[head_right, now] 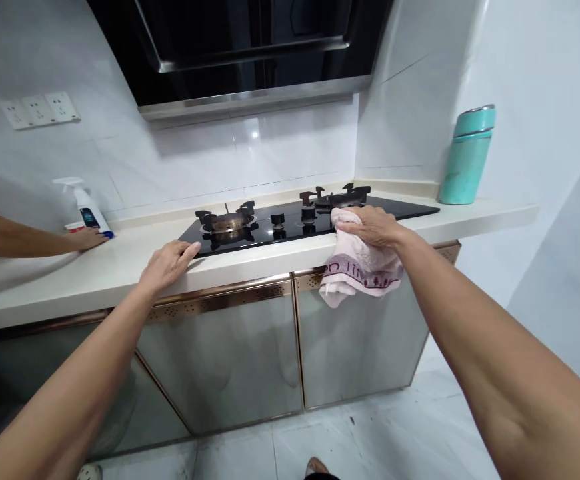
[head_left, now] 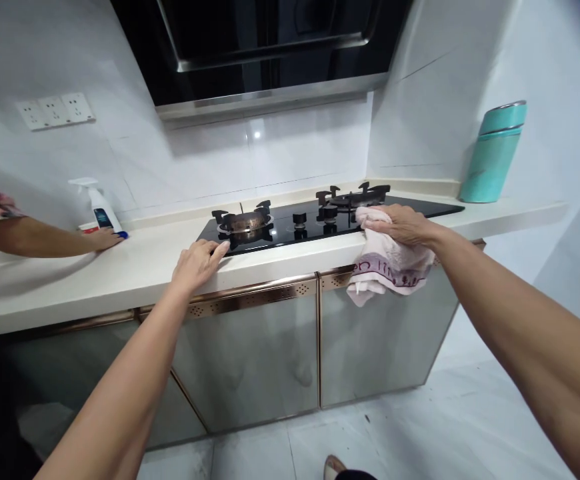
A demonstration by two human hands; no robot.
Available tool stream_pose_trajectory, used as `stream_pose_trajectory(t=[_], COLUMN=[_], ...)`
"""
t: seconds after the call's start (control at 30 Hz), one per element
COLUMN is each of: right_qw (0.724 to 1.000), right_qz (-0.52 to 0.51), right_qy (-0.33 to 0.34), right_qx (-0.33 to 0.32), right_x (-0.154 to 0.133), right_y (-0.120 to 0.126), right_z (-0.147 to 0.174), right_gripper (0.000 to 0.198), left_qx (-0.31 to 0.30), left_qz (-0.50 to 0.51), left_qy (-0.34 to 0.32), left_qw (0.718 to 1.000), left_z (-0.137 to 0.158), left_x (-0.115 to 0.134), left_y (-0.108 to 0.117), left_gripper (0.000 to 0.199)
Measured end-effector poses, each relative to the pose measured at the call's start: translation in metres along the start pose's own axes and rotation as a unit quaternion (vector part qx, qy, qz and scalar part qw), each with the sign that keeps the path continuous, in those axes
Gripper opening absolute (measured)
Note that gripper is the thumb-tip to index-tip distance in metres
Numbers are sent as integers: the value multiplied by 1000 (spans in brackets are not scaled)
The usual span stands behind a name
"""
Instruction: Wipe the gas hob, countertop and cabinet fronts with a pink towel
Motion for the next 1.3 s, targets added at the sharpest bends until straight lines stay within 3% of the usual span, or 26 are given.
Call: stream_pose_trajectory(t=[0.17, 0.37, 0.53, 0.67, 0.73, 0.83, 0.93, 1.07, 1.13, 1.3], right_qw=[998, 989, 962, 933, 907, 883, 917, 960, 963, 960], right_qz=[-7, -75, -167, -250, -310, -359, -273, -153, -147, -163], right_qy=[-2, 112, 206, 249, 274, 296, 289, 225, 207, 218], right_qx=[-55, -57, -62, -73, -83, -55, -11, -72, -90, -61], right_x=[-62, -191, -299, -347, -348, -314, -254, -185, -172, -177], right_y=[-14, -15, -7, 5, 12, 22, 22, -2, -11, -16], right_z=[-30, -52, -51, -46, -41, -33, -27, -23, -23, -24], right_gripper=[69, 74, 66, 68, 74, 71, 55, 62, 61, 56], left_qx=[0, -1, 42, 68, 63, 46, 41, 36, 36, 97], left_qz=[25, 70, 141, 168, 154, 138, 137, 131, 110, 14], left_qy=[-4, 1, 8, -17, -23, -19, -26, -36, -53, -95], left_qw=[1000, 998, 989, 983, 986, 989, 989, 990, 992, 991], left_z=[2, 3, -1, -7, -10, -10, -8, -2, 0, 10], left_x=[2, 2, -9, -16, -18, -18, -15, -13, -11, 7], left_y=[0, 1, 2, 4, 3, 2, 3, 3, 3, 9], left_gripper=[65, 63, 65, 68, 69, 69, 66, 64, 63, 56])
Point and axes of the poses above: each hand's wrist, its own z-axis away from the middle knuckle, its own y-axis out of the back of the hand, x = y × z, the point moved 6 cm from there along -z, towards the middle knuckle, and after that the axes turned 9 degrees about y, right-handed, at the moved point
